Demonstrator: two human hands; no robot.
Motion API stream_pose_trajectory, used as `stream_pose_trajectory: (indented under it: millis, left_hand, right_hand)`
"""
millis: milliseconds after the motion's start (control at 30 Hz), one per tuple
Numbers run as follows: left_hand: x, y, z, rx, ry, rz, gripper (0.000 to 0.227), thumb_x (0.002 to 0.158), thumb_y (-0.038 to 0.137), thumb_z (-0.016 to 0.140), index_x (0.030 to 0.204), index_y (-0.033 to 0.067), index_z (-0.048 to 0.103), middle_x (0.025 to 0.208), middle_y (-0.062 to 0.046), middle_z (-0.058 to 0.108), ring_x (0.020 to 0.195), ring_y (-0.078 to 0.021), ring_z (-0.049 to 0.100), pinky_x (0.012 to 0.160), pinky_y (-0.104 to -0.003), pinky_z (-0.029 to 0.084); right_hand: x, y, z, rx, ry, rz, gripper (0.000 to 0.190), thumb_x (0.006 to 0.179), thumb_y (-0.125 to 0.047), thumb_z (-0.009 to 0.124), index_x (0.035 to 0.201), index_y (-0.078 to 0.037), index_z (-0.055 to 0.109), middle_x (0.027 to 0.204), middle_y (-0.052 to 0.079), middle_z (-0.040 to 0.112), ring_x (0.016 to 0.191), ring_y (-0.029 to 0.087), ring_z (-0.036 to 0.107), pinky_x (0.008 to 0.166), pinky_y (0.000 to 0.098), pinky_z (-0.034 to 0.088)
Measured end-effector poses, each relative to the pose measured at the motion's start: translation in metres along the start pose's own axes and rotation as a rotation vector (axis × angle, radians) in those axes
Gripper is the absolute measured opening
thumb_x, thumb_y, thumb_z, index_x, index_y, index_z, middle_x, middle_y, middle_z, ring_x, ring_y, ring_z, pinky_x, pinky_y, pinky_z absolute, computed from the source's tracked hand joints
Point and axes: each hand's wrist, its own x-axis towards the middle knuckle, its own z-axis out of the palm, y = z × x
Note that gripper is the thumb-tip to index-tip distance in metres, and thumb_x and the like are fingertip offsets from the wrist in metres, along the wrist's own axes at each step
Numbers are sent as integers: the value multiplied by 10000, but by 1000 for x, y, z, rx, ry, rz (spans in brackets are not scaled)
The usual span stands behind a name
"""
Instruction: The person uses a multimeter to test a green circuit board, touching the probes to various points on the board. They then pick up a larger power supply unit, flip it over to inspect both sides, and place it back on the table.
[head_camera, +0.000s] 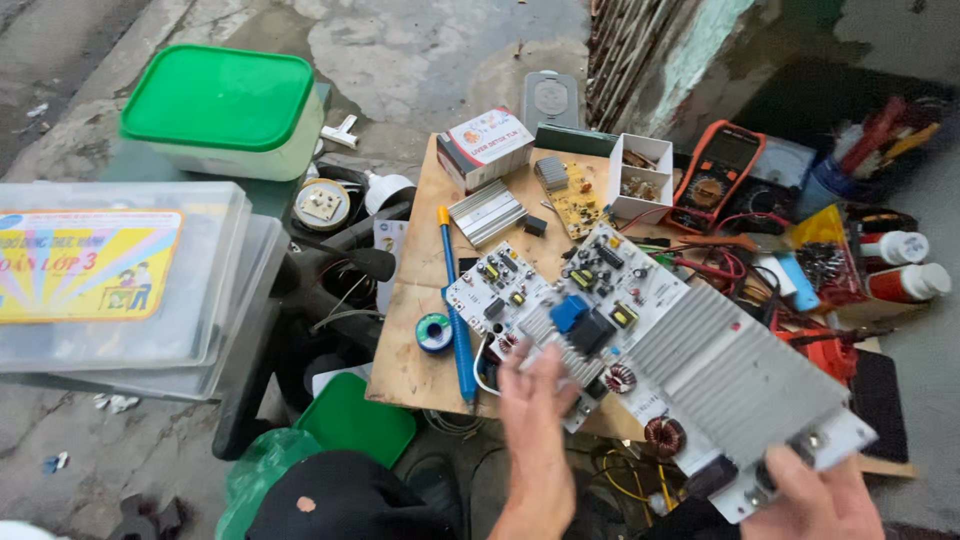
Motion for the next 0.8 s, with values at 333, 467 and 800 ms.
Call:
stream_pose_trajectory:
  millis: [333, 467, 800]
  left_hand:
    - [76, 30, -24, 11, 172, 168, 674, 1047, 369, 612, 1669, 121, 531, 1517, -39, 696, 1268, -182, 681, 1053, -373, 550]
    - [107, 39, -36, 179, 157, 208, 433, 1131, 343, 547, 1471, 108, 676, 1235, -43, 760, 995, -185, 722, 879, -377, 593]
    - [109, 52, -47, 546, 152, 222, 737, 1027, 303, 616, 1694, 54, 425, 1678, -136, 576, 1400, -267, 685, 1159, -467, 622]
  right_hand:
    - [21, 4, 120, 418, -110, 230, 441, 1015, -96, 548, 1454, -114, 589, 1437, 116, 693, 1247, 288, 635, 1036, 518, 504]
    - [39, -1, 127, -145, -124, 341, 368, 1037, -293, 726, 1186, 44, 730, 884, 306, 758, 701, 439, 706, 687, 538, 620]
    - [52, 8, 117, -439, -167, 229, 579, 986, -449, 719, 1244, 61, 805, 672, 249, 711, 480, 262, 571, 485, 345, 379]
